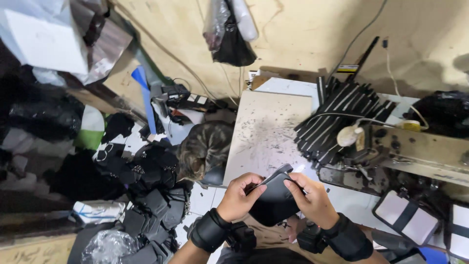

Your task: Inserting a stiffener strip into a leather component at a sewing station

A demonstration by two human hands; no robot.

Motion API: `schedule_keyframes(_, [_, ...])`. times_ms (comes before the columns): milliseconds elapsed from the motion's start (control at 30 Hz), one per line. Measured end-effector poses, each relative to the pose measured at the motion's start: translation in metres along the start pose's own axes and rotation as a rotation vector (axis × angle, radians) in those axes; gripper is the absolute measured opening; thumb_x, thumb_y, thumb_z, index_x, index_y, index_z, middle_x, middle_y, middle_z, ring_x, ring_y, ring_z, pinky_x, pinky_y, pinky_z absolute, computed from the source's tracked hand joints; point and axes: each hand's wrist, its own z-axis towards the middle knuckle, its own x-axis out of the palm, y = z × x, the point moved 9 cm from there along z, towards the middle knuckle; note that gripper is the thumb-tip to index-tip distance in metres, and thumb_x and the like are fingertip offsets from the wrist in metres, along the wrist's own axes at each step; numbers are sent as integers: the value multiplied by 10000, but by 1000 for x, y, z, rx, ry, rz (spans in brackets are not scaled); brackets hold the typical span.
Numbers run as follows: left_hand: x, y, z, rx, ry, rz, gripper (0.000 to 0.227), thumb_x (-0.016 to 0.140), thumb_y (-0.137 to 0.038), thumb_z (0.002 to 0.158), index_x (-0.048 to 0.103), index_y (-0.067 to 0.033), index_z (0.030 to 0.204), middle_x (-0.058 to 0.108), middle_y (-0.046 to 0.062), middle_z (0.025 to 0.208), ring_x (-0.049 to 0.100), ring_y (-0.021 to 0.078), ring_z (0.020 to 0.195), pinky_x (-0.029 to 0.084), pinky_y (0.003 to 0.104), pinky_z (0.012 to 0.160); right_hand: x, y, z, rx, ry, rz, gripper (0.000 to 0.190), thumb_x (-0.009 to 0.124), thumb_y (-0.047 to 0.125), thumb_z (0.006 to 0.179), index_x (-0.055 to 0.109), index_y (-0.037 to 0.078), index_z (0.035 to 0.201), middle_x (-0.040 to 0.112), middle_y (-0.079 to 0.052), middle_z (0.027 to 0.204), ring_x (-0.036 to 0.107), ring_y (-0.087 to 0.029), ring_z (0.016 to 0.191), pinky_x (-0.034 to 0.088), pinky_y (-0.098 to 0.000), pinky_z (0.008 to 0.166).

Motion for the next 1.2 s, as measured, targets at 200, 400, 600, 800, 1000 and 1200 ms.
schedule_keyframes(200, [-24, 3, -18, 36, -38, -20, 81, 712, -159, 955, 665, -99, 926, 692, 11, 937, 643, 127, 878, 500, 265, 828, 25, 23, 7, 2, 87, 51, 162, 602, 209, 999, 682, 71, 1025, 670, 10, 793, 544, -92, 635, 403, -264, 555])
schedule_keyframes(400, [-42, 13, -36, 42, -86, -18, 82, 707, -156, 957, 679, -78, 961, 709, 22, 950, 653, 132, 887, 506, 271, 829, 51, 18, 5, 54, 138, 35, 195, 621, 242, 989, 686, 72, 1057, 573, 40, 686, 401, -70, 558, 314, -270, 466])
schedule_keyframes(600, [-62, 25, -60, -3, -162, -48, 66, 716, -146, 955, 683, -91, 969, 684, 3, 904, 610, 97, 805, 492, 251, 751, 78, 27, 8, 2, 214, 47, 171, 622, 238, 996, 657, 72, 1006, 575, 33, 685, 414, -61, 567, 315, -300, 518])
schedule_keyframes(800, [-91, 2, -82, 132, -296, -100, 30, 750, 5, 906, 723, 18, 905, 721, 162, 844, 725, 281, 854, 559, 386, 786, 94, 55, 16, 24, 212, 164, 88, 669, 104, 952, 754, 102, 977, 793, -121, 688, 564, -32, 648, 580, -312, 607])
schedule_keyframes(1000, [-93, 2, -93, 170, -334, -124, 60, 757, -2, 906, 701, 17, 904, 717, 155, 880, 714, 279, 882, 557, 384, 798, 104, 68, 17, 21, 270, 191, 119, 654, 86, 959, 768, 82, 990, 824, -112, 721, 663, -56, 662, 601, -325, 641])
schedule_keyframes(1200, [-78, -12, -64, 187, -266, -80, 113, 780, -44, 893, 705, -8, 969, 711, 158, 878, 695, 284, 867, 544, 397, 805, 82, 49, 9, -27, 191, 148, 110, 661, 82, 945, 768, 79, 967, 815, -115, 722, 767, -163, 630, 608, -348, 604])
